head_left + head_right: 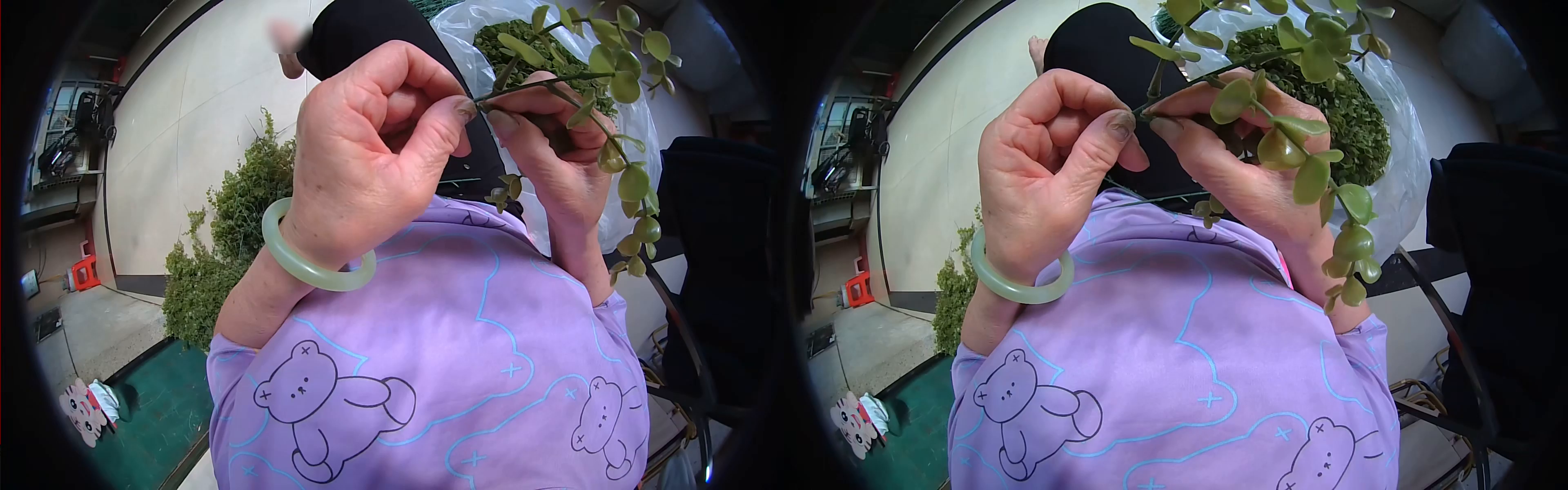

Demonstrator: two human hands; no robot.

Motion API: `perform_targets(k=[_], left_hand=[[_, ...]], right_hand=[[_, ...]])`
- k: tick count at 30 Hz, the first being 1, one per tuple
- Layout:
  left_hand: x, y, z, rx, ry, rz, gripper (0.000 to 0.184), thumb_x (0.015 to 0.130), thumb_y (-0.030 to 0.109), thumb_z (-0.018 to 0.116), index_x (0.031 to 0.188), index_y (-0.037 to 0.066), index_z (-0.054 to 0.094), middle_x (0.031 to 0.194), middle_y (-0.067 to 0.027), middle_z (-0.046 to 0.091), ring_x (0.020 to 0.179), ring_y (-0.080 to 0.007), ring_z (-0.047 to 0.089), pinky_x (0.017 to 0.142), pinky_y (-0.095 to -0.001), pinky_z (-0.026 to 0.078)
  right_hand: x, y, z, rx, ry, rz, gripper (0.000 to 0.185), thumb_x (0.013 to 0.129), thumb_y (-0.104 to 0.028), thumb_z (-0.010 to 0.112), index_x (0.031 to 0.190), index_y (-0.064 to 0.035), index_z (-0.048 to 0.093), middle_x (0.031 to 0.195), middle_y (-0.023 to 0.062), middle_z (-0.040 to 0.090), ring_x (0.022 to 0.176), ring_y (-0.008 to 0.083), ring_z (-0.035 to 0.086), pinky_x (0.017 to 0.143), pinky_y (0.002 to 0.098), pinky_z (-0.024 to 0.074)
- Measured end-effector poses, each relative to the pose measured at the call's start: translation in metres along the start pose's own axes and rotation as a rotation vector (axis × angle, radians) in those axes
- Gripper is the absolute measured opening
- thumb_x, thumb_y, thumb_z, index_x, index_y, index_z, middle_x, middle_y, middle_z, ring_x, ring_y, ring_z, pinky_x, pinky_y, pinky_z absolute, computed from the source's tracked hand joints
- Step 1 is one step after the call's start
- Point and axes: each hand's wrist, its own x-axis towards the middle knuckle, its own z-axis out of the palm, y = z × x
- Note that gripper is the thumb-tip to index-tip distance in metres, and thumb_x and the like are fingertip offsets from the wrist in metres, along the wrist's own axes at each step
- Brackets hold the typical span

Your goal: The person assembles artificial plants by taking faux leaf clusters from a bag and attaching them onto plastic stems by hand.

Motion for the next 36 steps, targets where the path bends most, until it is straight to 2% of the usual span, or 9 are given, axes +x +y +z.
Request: perform_targets(k=[2, 5, 11, 14, 23, 26, 30, 36], left_hand=[[-0.001, 0.001, 0.002, 0.054, 0.029, 0.037, 0.009, 0.087, 0.004, 0.057, 0.091, -0.003, 0.051, 0.072, -0.0047, 0.061, 0.067, -0.0065, 0.058, 0.064, -0.0168, 0.046], [-0.003, 0.001, 0.003, 0.135, 0.059, 0.096, 0.011, 0.086, 0.004, 0.058, 0.091, -0.003, 0.051, 0.073, -0.004, 0.061, 0.068, -0.006, 0.058, 0.064, -0.0164, 0.046], [-0.006, -0.001, 0.003, 0.21, 0.086, 0.119, 0.012, 0.086, 0.004, 0.059, 0.092, -0.002, 0.051, 0.074, -0.0032, 0.061, 0.069, -0.0056, 0.058, 0.064, -0.016, 0.046], [-0.006, -0.002, 0.003, 0.244, 0.089, 0.12, 0.011, 0.086, 0.003, 0.059, 0.092, -0.002, 0.051, 0.073, -0.003, 0.061, 0.069, -0.0053, 0.058, 0.064, -0.0158, 0.046], [-0.006, -0.003, 0.004, 0.396, 0.11, 0.195, 0.009, 0.084, 0.0, 0.06, 0.09, -0.002, 0.053, 0.072, -0.002, 0.061, 0.067, -0.0038, 0.058, 0.059, -0.0142, 0.045], [-0.006, -0.003, 0.004, 0.451, 0.108, 0.274, 0.009, 0.083, -0.001, 0.06, 0.089, -0.002, 0.053, 0.072, -0.0021, 0.062, 0.066, -0.0032, 0.057, 0.057, -0.014, 0.045], [-0.005, -0.005, 0.005, 0.523, 0.13, 0.389, 0.009, 0.083, -0.002, 0.06, 0.089, -0.002, 0.053, 0.07, -0.0024, 0.062, 0.063, -0.0026, 0.056, 0.056, -0.0138, 0.044], [-0.002, -0.008, 0.005, 0.512, 0.111, 0.405, 0.008, 0.083, -0.001, 0.06, 0.088, -0.001, 0.053, 0.068, -0.0027, 0.062, 0.062, -0.0029, 0.056, 0.056, -0.0145, 0.043]], right_hand=[[-0.002, -0.005, 0.005, 0.069, 0.058, 0.055, 0.01, 0.075, -0.002, 0.067, 0.084, -0.0024, 0.066, 0.071, -0.0002, 0.062, 0.061, 0.003, 0.052, 0.053, 0.0172, 0.0404], [-0.001, -0.007, 0.0, 0.014, 0.001, 0.134, 0.01, 0.076, -0.002, 0.067, 0.085, -0.0026, 0.065, 0.072, -0.0012, 0.062, 0.06, 0.002, 0.052, 0.052, 0.0161, 0.0398], [-0.003, -0.001, 0.002, 0.085, 0.041, 0.115, 0.01, 0.076, -0.001, 0.067, 0.085, -0.0035, 0.065, 0.072, -0.0015, 0.062, 0.059, 0.0003, 0.05, 0.05, 0.0148, 0.0381], [-0.003, -0.003, 0.002, 0.075, 0.049, 0.182, 0.01, 0.075, 0.0, 0.067, 0.084, -0.0034, 0.064, 0.074, 0.0002, 0.063, 0.06, 0.001, 0.052, 0.051, 0.0151, 0.0399], [-0.004, 0.008, 0.002, 0.231, 0.047, 0.082, 0.012, 0.073, 0.003, 0.068, 0.083, -0.0029, 0.064, 0.081, 0.0047, 0.066, 0.072, 0.0058, 0.06, 0.062, 0.0189, 0.0478], [-0.003, 0.001, 0.0, 0.182, 0.034, 0.157, 0.014, 0.073, 0.003, 0.068, 0.085, -0.002, 0.064, 0.081, 0.0046, 0.066, 0.073, 0.0071, 0.061, 0.064, 0.0196, 0.0486], [-0.002, 0.009, -0.004, 0.209, -0.02, 0.085, 0.015, 0.073, 0.001, 0.069, 0.086, -0.001, 0.064, 0.081, 0.0043, 0.066, 0.073, 0.0077, 0.061, 0.064, 0.0196, 0.0487], [0.0, 0.014, -0.001, 0.307, -0.055, 0.062, 0.012, 0.074, 0.0, 0.067, 0.086, -0.0005, 0.063, 0.081, 0.0047, 0.066, 0.068, 0.007, 0.06, 0.059, 0.0184, 0.0472]])
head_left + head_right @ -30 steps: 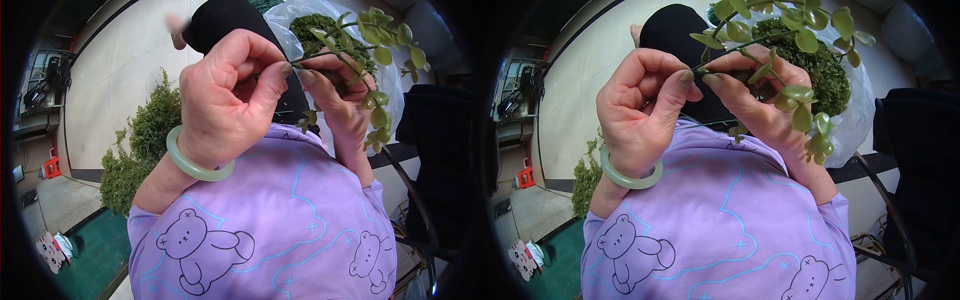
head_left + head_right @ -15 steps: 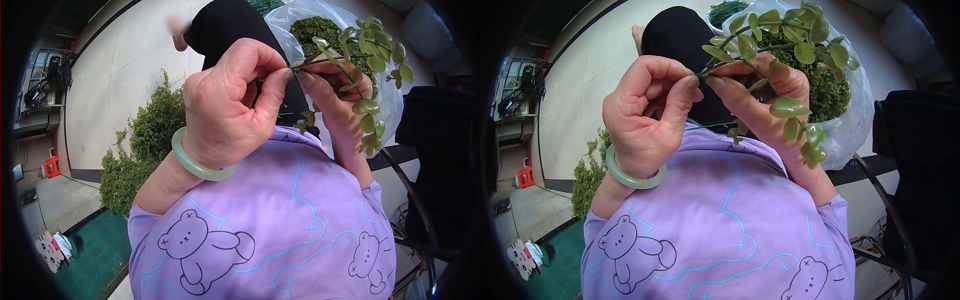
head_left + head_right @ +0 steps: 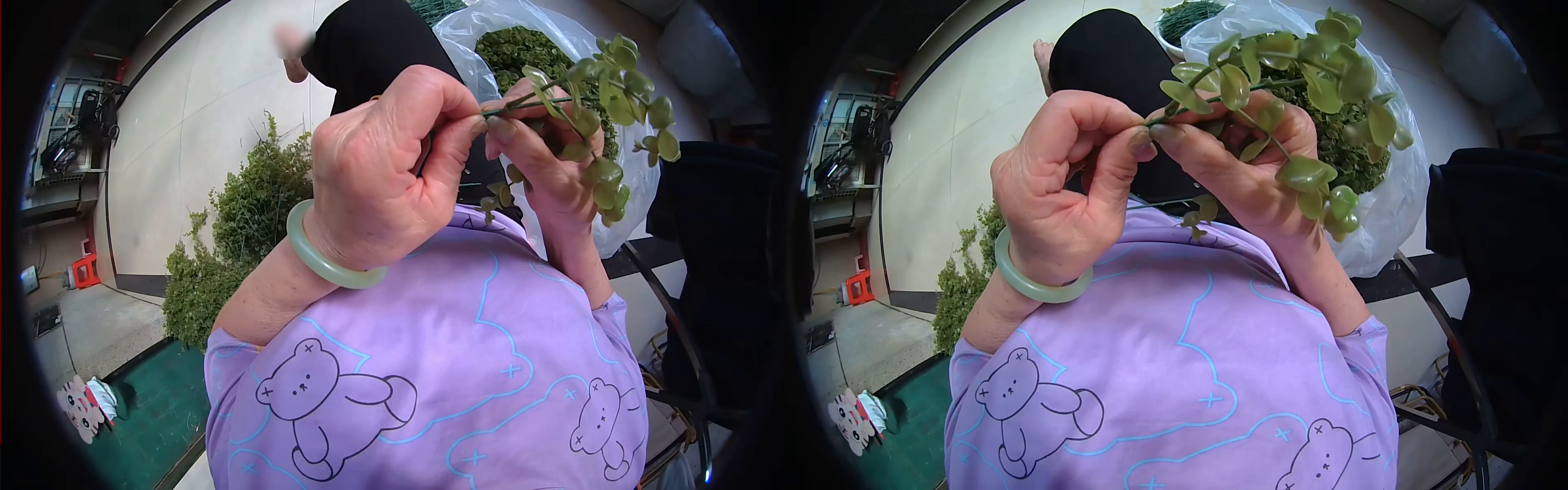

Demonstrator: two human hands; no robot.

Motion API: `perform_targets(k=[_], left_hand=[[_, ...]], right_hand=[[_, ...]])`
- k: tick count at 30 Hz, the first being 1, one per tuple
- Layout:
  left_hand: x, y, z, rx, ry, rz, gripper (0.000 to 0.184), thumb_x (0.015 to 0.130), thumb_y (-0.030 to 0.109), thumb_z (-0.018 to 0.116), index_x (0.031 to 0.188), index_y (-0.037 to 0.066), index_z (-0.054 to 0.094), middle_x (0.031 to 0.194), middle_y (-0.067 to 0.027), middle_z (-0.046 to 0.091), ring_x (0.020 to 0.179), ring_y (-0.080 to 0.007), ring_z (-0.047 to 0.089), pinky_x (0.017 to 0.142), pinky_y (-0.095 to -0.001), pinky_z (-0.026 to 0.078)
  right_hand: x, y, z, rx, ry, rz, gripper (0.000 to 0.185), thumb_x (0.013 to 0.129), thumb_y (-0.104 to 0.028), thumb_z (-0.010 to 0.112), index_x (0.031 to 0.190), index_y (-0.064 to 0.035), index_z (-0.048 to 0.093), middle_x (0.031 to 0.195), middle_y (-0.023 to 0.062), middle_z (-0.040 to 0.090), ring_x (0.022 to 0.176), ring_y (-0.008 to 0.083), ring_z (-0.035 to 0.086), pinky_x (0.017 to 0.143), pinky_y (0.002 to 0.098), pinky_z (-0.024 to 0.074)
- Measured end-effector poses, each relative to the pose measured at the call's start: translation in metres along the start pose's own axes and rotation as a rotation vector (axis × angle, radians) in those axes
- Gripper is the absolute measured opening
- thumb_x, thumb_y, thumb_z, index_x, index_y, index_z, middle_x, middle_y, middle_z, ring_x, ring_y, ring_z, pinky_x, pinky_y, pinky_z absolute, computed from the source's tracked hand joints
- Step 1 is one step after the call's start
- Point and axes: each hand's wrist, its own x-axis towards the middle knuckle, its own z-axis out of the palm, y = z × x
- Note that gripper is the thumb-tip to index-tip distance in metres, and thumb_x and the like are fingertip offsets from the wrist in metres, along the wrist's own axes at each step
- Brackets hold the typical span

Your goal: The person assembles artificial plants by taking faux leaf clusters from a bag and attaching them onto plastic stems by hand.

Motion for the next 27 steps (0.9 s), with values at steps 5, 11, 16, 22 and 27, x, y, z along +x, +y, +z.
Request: perform_targets(k=[5, 11, 16, 22, 27], left_hand=[[0.009, -0.009, 0.004, 0.005, -0.013, 0.055, 0.006, 0.084, 0.0, 0.059, 0.087, -0.001, 0.054, 0.069, -0.0027, 0.062, 0.064, -0.0037, 0.058, 0.056, -0.0157, 0.044], [0.006, -0.011, 0.003, 0.045, -0.011, 0.053, 0.004, 0.083, 0.0, 0.059, 0.085, 0.001, 0.056, 0.067, -0.0042, 0.06, 0.059, -0.0078, 0.058, 0.054, -0.0195, 0.044], [0.007, -0.006, 0.001, 0.165, 0.014, 0.177, 0.007, 0.079, -0.002, 0.06, 0.082, 0.003, 0.056, 0.066, -0.0075, 0.055, 0.054, -0.0191, 0.055, 0.05, -0.0263, 0.043], [0.002, -0.012, 0.009, 0.291, 0.016, 0.291, 0.016, 0.065, -0.002, 0.057, 0.077, 0.007, 0.051, 0.062, -0.0051, 0.048, 0.054, -0.0219, 0.052, 0.047, -0.031, 0.043], [0.0, -0.012, 0.006, 0.303, -0.002, 0.278, 0.011, 0.069, -0.002, 0.058, 0.074, 0.006, 0.051, 0.061, -0.0053, 0.05, 0.054, -0.0222, 0.054, 0.047, -0.0301, 0.043]], right_hand=[[0.005, -0.002, -0.001, -0.064, 0.042, -0.022, 0.014, 0.075, -0.002, 0.068, 0.088, -0.001, 0.063, 0.082, 0.0061, 0.067, 0.064, 0.0061, 0.058, 0.055, 0.0176, 0.0449], [0.004, -0.005, 0.0, -0.069, 0.089, 0.068, 0.013, 0.074, -0.002, 0.07, 0.087, -0.0016, 0.066, 0.082, 0.0051, 0.067, 0.072, 0.006, 0.061, 0.062, 0.0174, 0.0483], [0.003, -0.002, 0.004, -0.062, 0.084, 0.081, 0.012, 0.074, -0.002, 0.07, 0.085, -0.0009, 0.066, 0.076, 0.004, 0.066, 0.066, 0.0053, 0.06, 0.058, 0.0164, 0.0465], [0.0, -0.001, 0.003, -0.114, 0.049, 0.107, 0.011, 0.074, -0.005, 0.07, 0.084, -0.001, 0.066, 0.074, 0.0047, 0.066, 0.062, 0.0068, 0.059, 0.055, 0.0171, 0.0465], [0.001, 0.005, 0.0, -0.05, -0.002, 0.205, 0.018, 0.076, -0.008, 0.069, 0.09, 0.0006, 0.063, 0.076, 0.0048, 0.064, 0.065, 0.0088, 0.059, 0.057, 0.0204, 0.0495]])
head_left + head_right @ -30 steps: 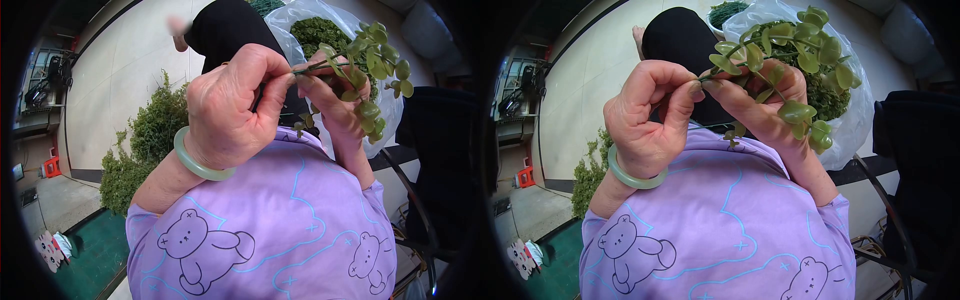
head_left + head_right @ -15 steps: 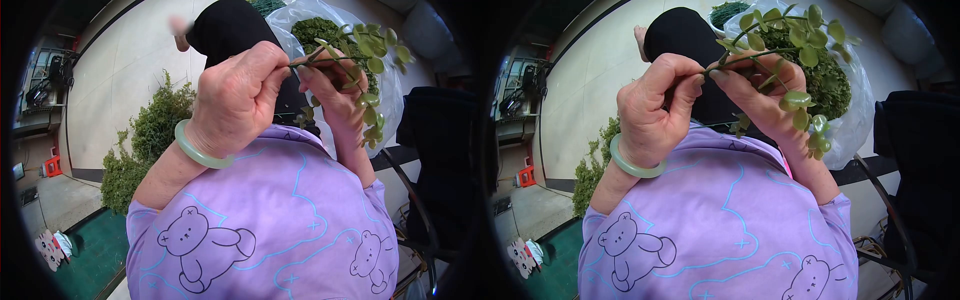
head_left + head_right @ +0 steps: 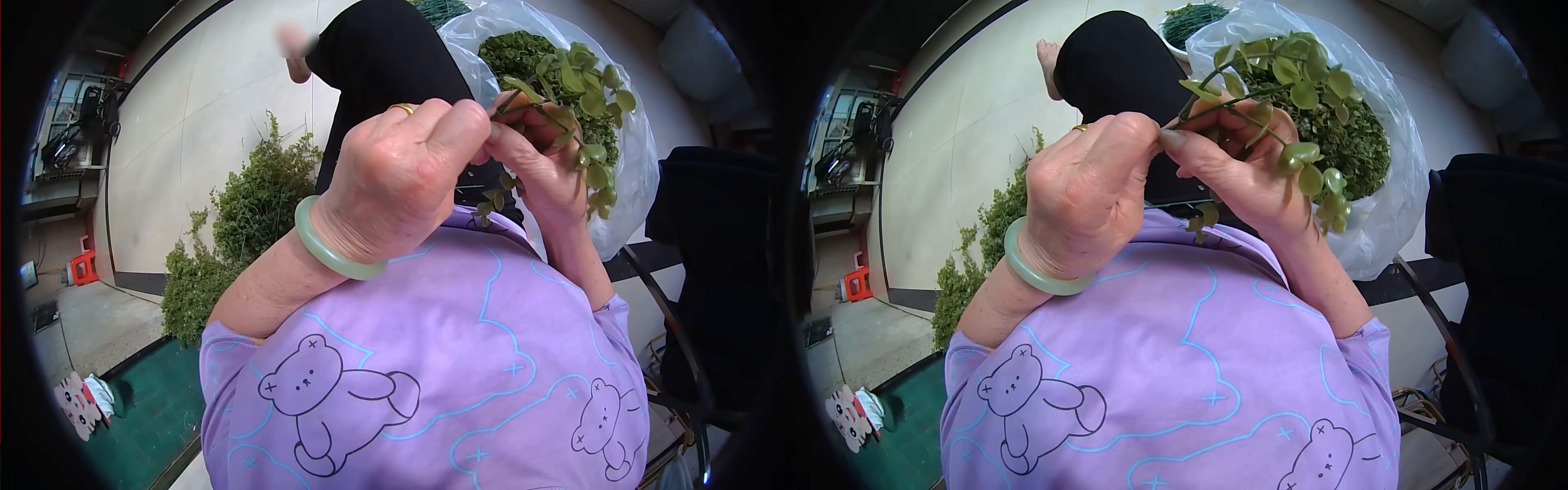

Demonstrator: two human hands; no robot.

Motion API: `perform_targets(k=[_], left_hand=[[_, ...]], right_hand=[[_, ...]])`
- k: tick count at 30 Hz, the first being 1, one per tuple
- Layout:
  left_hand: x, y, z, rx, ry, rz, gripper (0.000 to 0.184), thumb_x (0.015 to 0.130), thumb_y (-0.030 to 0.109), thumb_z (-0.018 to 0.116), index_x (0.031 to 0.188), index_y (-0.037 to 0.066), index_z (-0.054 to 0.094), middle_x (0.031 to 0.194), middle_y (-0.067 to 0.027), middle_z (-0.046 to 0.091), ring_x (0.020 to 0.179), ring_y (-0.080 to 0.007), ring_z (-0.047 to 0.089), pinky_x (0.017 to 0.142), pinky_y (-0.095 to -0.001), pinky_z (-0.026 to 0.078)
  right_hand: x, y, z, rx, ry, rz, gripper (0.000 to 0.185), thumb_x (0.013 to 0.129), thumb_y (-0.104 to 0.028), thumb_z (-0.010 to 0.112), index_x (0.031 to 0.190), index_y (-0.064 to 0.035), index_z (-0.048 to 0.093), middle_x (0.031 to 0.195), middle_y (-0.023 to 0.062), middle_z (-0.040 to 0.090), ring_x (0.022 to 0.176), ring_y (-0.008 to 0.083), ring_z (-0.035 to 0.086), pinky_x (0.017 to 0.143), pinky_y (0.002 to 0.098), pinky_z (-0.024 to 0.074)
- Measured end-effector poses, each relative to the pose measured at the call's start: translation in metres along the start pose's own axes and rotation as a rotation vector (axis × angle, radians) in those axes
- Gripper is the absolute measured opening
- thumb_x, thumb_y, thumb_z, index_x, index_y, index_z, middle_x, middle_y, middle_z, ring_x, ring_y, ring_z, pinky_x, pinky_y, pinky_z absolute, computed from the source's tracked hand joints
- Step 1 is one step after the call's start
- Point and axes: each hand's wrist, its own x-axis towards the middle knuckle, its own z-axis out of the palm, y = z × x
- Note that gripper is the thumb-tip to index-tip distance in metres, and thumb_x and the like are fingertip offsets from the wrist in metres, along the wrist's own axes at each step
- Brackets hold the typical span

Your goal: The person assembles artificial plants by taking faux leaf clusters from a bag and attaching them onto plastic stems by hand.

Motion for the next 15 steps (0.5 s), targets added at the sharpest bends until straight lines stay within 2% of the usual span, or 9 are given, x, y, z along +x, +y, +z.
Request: perform_targets(k=[2, 3, 4, 5, 7, 9, 10, 12, 15], left_hand=[[-0.005, -0.011, -0.006, -0.105, 0.014, -0.079, 0.012, 0.075, -0.003, 0.058, 0.083, 0.004, 0.054, 0.066, -0.0069, 0.055, 0.057, -0.0184, 0.057, 0.05, -0.0274, 0.044], [-0.01, -0.017, -0.013, -0.144, 0.018, -0.128, 0.013, 0.077, -0.004, 0.058, 0.087, 0.004, 0.056, 0.068, -0.0077, 0.058, 0.059, -0.0166, 0.058, 0.051, -0.026, 0.045], [-0.014, -0.023, -0.027, -0.16, 0.004, -0.286, 0.012, 0.083, -0.002, 0.055, 0.093, 0.002, 0.057, 0.069, -0.0047, 0.061, 0.062, -0.009, 0.058, 0.054, -0.0213, 0.044], [-0.026, -0.042, -0.037, -0.252, 0.141, -0.357, 0.012, 0.084, -0.001, 0.054, 0.096, 0.0, 0.057, 0.069, -0.0038, 0.061, 0.06, -0.0071, 0.055, 0.053, -0.0193, 0.042], [-0.057, -0.084, -0.073, -0.37, 0.34, -0.6, 0.016, 0.086, 0.001, 0.053, 0.101, -0.003, 0.057, 0.073, -0.0043, 0.063, 0.056, -0.0045, 0.05, 0.05, -0.0163, 0.037], [-0.108, -0.128, -0.119, -0.408, 0.507, -0.816, 0.02, 0.086, 0.003, 0.053, 0.105, -0.004, 0.055, 0.077, -0.0072, 0.064, 0.052, -0.0031, 0.045, 0.046, -0.0156, 0.032], [-0.147, -0.157, -0.133, -0.418, 0.599, -0.852, 0.021, 0.086, 0.003, 0.054, 0.106, -0.004, 0.055, 0.079, -0.0086, 0.065, 0.051, -0.0024, 0.043, 0.045, -0.0158, 0.031], [-0.209, -0.197, -0.155, -0.26, 0.836, -1.007, 0.019, 0.085, 0.004, 0.053, 0.101, -0.006, 0.057, 0.078, -0.0106, 0.065, 0.053, -0.0053, 0.048, 0.046, -0.0171, 0.036], [-0.306, -0.258, -0.159, 0.164, 0.915, -1.103, 0.018, 0.084, 0.009, 0.056, 0.097, -0.001, 0.062, 0.082, -0.0101, 0.066, 0.054, -0.0093, 0.052, 0.051, -0.0214, 0.041]], right_hand=[[0.004, 0.002, 0.008, 0.066, -0.007, 0.019, 0.023, 0.076, -0.009, 0.069, 0.094, 0.0018, 0.06, 0.078, 0.005, 0.063, 0.067, 0.0096, 0.059, 0.058, 0.0223, 0.0511], [0.013, 0.004, 0.008, 0.094, -0.155, 0.073, 0.032, 0.076, -0.01, 0.069, 0.102, 0.0031, 0.056, 0.085, 0.0075, 0.061, 0.076, 0.0119, 0.06, 0.062, 0.0255, 0.0529], [0.017, 0.009, 0.014, 0.158, -0.252, 0.038, 0.037, 0.081, -0.013, 0.065, 0.112, 0.0032, 0.052, 0.096, 0.0111, 0.06, 0.083, 0.0128, 0.059, 0.066, 0.0274, 0.0529], [0.023, 0.014, 0.017, 0.261, -0.315, 0.035, 0.041, 0.082, -0.014, 0.063, 0.118, 0.0021, 0.049, 0.101, 0.0122, 0.059, 0.085, 0.0136, 0.058, 0.067, 0.0277, 0.0525], [0.031, 0.022, 0.023, 0.133, -0.351, 0.047, 0.045, 0.085, -0.015, 0.059, 0.125, 0.0, 0.046, 0.109, 0.0124, 0.058, 0.085, 0.0154, 0.059, 0.067, 0.0273, 0.0514], [0.026, 0.024, 0.036, -0.479, -0.364, 0.032, 0.042, 0.085, -0.015, 0.058, 0.123, 0.0, 0.049, 0.107, 0.0094, 0.06, 0.078, 0.0153, 0.061, 0.062, 0.0247, 0.0484], [0.027, 0.028, 0.04, -0.836, -0.534, -0.029, 0.04, 0.083, -0.018, 0.06, 0.117, -0.0003, 0.053, 0.108, 0.0124, 0.061, 0.082, 0.0189, 0.063, 0.067, 0.0275, 0.0498], [0.025, 0.049, 0.055, -1.14, -0.746, -0.332, 0.037, 0.076, -0.007, 0.062, 0.111, 0.0014, 0.055, 0.095, 0.0163, 0.063, 0.072, 0.0248, 0.062, 0.067, 0.0313, 0.0499], [0.028, 0.056, 0.081, -1.376, -0.926, -0.118, 0.035, 0.072, -0.006, 0.062, 0.106, 0.0033, 0.055, 0.085, 0.0202, 0.061, 0.076, 0.0348, 0.06, 0.069, 0.0391, 0.049]])
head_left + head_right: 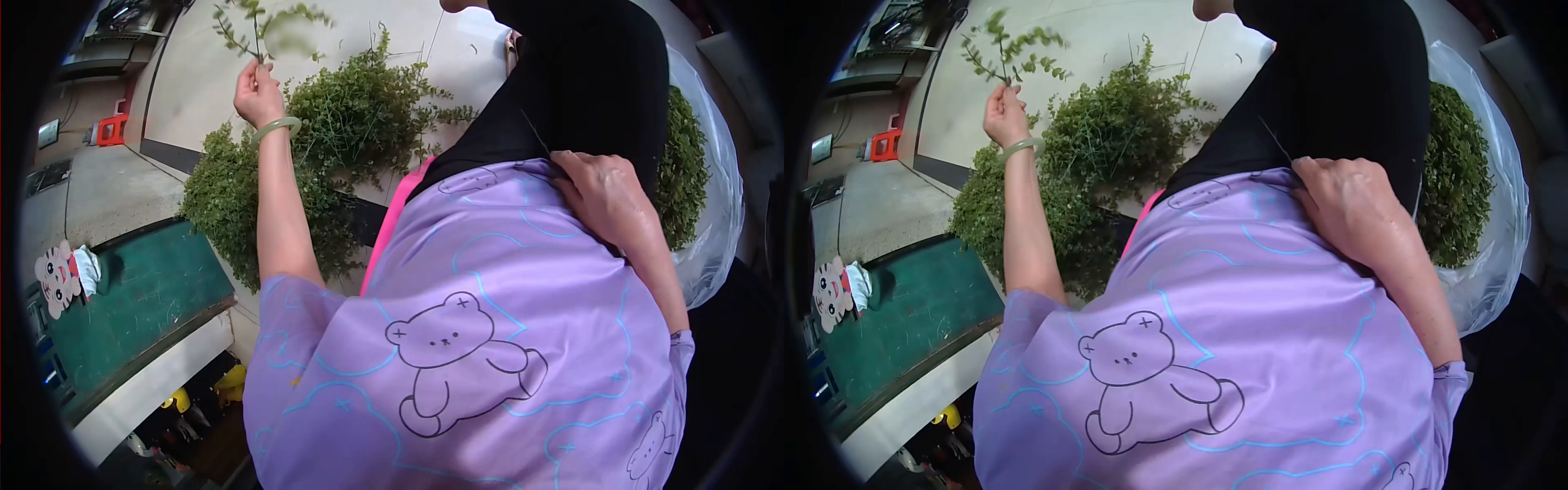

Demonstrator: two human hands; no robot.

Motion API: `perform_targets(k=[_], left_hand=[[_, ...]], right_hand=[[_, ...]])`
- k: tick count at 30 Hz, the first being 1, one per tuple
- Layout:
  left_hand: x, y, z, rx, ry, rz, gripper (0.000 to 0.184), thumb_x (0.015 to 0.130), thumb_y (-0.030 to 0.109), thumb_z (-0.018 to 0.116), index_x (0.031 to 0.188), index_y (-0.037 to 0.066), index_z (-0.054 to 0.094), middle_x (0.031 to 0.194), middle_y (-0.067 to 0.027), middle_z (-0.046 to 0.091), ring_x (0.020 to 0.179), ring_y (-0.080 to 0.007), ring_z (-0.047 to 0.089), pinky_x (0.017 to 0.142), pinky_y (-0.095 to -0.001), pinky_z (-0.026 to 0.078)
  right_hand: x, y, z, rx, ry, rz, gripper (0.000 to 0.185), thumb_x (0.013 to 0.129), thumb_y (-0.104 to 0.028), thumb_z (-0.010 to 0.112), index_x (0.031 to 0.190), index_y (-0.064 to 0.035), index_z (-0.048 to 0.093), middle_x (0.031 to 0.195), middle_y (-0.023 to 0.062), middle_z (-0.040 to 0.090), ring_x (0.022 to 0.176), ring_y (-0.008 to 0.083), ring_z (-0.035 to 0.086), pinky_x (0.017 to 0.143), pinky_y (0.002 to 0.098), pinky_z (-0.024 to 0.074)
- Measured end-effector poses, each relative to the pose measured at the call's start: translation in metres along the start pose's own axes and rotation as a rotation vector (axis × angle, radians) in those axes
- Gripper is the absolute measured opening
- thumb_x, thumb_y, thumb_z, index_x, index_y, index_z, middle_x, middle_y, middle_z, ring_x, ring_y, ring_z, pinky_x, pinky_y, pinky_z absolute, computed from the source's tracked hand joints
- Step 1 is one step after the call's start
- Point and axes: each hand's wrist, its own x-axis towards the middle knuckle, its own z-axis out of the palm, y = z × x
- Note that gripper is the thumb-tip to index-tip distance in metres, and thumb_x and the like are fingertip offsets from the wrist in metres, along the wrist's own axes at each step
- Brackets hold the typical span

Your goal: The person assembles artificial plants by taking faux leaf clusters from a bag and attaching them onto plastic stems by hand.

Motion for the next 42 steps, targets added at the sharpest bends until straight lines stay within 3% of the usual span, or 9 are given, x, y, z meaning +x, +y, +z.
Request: perform_targets(k=[3, 6, 9, 13, 15, 17, 19, 22, 42], left_hand=[[-0.01, -0.089, -0.005, 0.551, 0.056, 0.095, 0.018, 0.082, 0.017, 0.057, 0.09, 0.007, 0.069, 0.083, -0.0121, 0.066, 0.061, -0.023, 0.059, 0.062, -0.0322, 0.048], [-0.074, -0.149, 0.002, 1.099, -0.474, -0.128, 0.022, 0.078, 0.014, 0.054, 0.092, 0.02, 0.069, 0.095, -0.0155, 0.063, 0.092, -0.0299, 0.061, 0.08, -0.0388, 0.048], [-0.123, -0.182, 0.01, 1.095, -0.549, -0.451, 0.031, 0.076, 0.016, 0.057, 0.105, 0.025, 0.065, 0.107, -0.0094, 0.062, 0.099, -0.0297, 0.059, 0.087, -0.0378, 0.047], [-0.116, -0.13, 0.006, 1.139, -0.52, -0.226, 0.032, 0.076, 0.022, 0.06, 0.108, 0.023, 0.063, 0.101, -0.0154, 0.062, 0.091, -0.0347, 0.06, 0.08, -0.0436, 0.048], [-0.096, -0.092, 0.001, 1.085, -0.45, -0.047, 0.029, 0.079, 0.018, 0.057, 0.108, 0.014, 0.062, 0.096, -0.0154, 0.064, 0.085, -0.0303, 0.063, 0.075, -0.0409, 0.05], [-0.077, -0.026, 0.013, 0.26, -0.465, -0.272, 0.026, 0.083, 0.011, 0.051, 0.107, 0.004, 0.06, 0.093, -0.0121, 0.065, 0.082, -0.0215, 0.063, 0.072, -0.0345, 0.051], [-0.096, 0.131, 0.027, -0.389, -0.728, -0.285, 0.017, 0.086, 0.008, 0.049, 0.099, 0.001, 0.058, 0.089, -0.0104, 0.062, 0.08, -0.0158, 0.059, 0.072, -0.031, 0.05], [-0.148, 0.263, 0.042, -0.978, -1.305, 0.055, 0.016, 0.087, 0.011, 0.05, 0.098, 0.002, 0.058, 0.092, -0.0144, 0.06, 0.09, -0.024, 0.057, 0.08, -0.0365, 0.046], [-0.201, 0.355, 0.135, -0.653, -0.981, 0.284, 0.037, 0.089, 0.013, 0.053, 0.121, -0.004, 0.046, 0.107, -0.0117, 0.06, 0.097, -0.0119, 0.055, 0.086, -0.0224, 0.041]], right_hand=[[0.013, -0.006, -0.011, 0.167, -0.043, 0.062, 0.036, 0.072, -0.005, 0.062, 0.106, 0.0036, 0.055, 0.081, 0.0198, 0.062, 0.075, 0.0343, 0.061, 0.07, 0.0384, 0.0494], [0.015, -0.009, -0.008, 0.315, 0.111, 0.069, 0.026, 0.072, -0.001, 0.061, 0.097, 0.003, 0.059, 0.076, 0.019, 0.062, 0.069, 0.0324, 0.061, 0.064, 0.0354, 0.0498], [0.016, -0.01, -0.017, 0.427, 0.2, 0.154, 0.019, 0.074, 0.001, 0.061, 0.092, 0.0028, 0.06, 0.073, 0.0154, 0.062, 0.064, 0.0235, 0.061, 0.059, 0.0287, 0.0485], [0.001, 0.005, -0.026, 0.708, 0.403, 0.155, 0.014, 0.079, 0.0, 0.061, 0.093, 0.0025, 0.06, 0.072, 0.0062, 0.062, 0.061, 0.0085, 0.057, 0.054, 0.0208, 0.0445], [-0.003, 0.008, -0.035, 1.004, 0.515, 0.191, 0.015, 0.084, -0.007, 0.059, 0.097, 0.0007, 0.06, 0.073, 0.0022, 0.061, 0.057, 0.0032, 0.053, 0.044, 0.0157, 0.0384], [-0.013, 0.027, -0.042, 1.154, 0.505, 0.172, 0.018, 0.086, -0.013, 0.058, 0.098, 0.0008, 0.06, 0.072, 0.0032, 0.06, 0.051, 0.0018, 0.05, 0.042, 0.0138, 0.0359], [-0.017, 0.045, -0.035, 1.304, 0.604, 0.076, 0.02, 0.088, -0.018, 0.056, 0.097, 0.0002, 0.059, 0.07, 0.0049, 0.06, 0.047, 0.0023, 0.048, 0.04, 0.0144, 0.0363], [-0.022, 0.058, -0.033, 1.48, 0.686, 0.094, 0.019, 0.089, -0.018, 0.054, 0.094, -0.0001, 0.058, 0.072, 0.0065, 0.06, 0.046, 0.0038, 0.05, 0.038, 0.0151, 0.0371], [-0.077, 0.044, -0.033, 1.347, 0.911, 0.047, 0.012, 0.083, -0.007, 0.06, 0.093, -0.0008, 0.06, 0.078, 0.0037, 0.063, 0.065, 0.0067, 0.059, 0.048, 0.0176, 0.0436]])
